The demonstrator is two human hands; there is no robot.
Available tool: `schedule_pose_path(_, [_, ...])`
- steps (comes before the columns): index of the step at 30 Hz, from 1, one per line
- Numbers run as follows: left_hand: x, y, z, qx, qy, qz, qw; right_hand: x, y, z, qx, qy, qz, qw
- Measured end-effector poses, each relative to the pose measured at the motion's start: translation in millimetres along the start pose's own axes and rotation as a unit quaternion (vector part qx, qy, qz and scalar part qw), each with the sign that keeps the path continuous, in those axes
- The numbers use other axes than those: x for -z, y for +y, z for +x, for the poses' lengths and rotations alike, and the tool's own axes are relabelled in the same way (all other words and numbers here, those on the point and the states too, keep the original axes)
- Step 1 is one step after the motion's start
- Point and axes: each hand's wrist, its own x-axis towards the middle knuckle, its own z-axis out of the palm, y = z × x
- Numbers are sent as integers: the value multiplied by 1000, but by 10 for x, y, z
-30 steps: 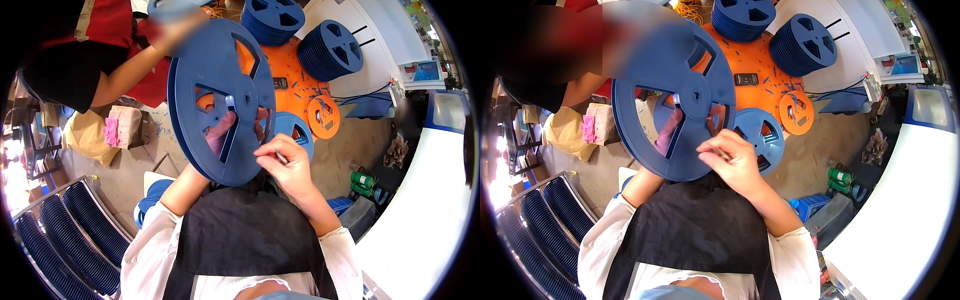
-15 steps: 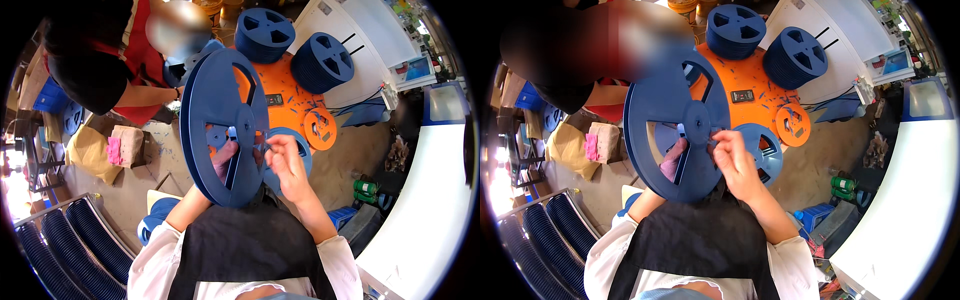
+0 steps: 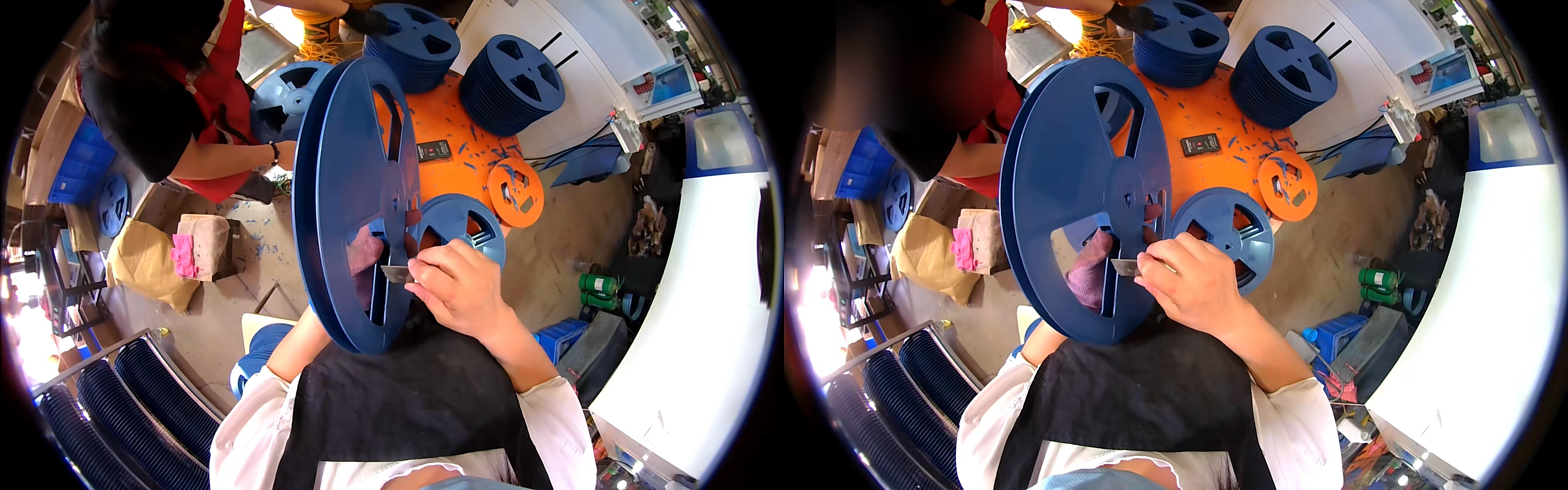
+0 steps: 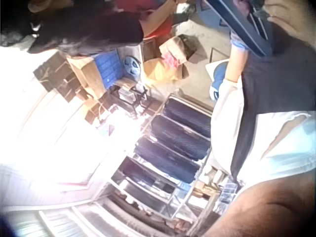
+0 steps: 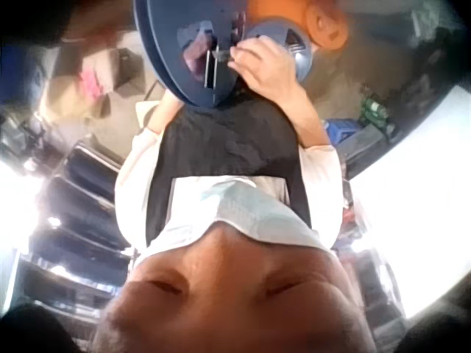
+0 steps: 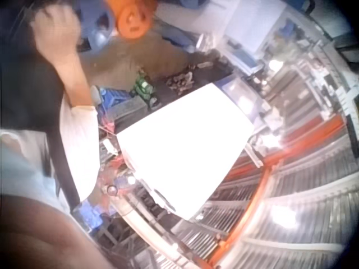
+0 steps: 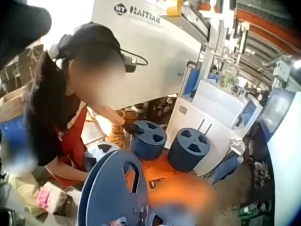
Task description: The person uses a small metal blade to trim excess plastic flash from the edges of blue plastic spools. They hold the spool in their left hand and scrape the blade along the rim with their right hand, rotating the spool to access different sections. The person repeatedly picks up spools from a stack, trims them, and places them on a table.
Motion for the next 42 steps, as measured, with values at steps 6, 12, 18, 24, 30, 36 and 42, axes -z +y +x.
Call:
schedule_pose_path(6, [-56,6,0,-23,7,41,999,62,38,47,5,11,-17,1000])
schedule_pose_path(12, [-124,32,-25,-32,3,74,997,27,72,47,21,45,-34,998])
schedule_pose_path(18, [-64,21,-21,-64,-21,86,994,-21,131,46,76,81,-78,991])
schedule_pose_path(24, [-116,58,-32,-41,-13,75,996,10,216,66,62,59,-29,996])
schedule_pose_path(30, [-65,52,21,6,5,16,1000,121,174,115,-72,33,88,993])
schedule_pose_path(36, [13,-6,104,-18,-2,9,1000,95,137,135,-81,30,20,996])
schedule_pose_path(42, [-64,-2,83,-44,-3,34,998,175,34,146,-226,-55,117,965])
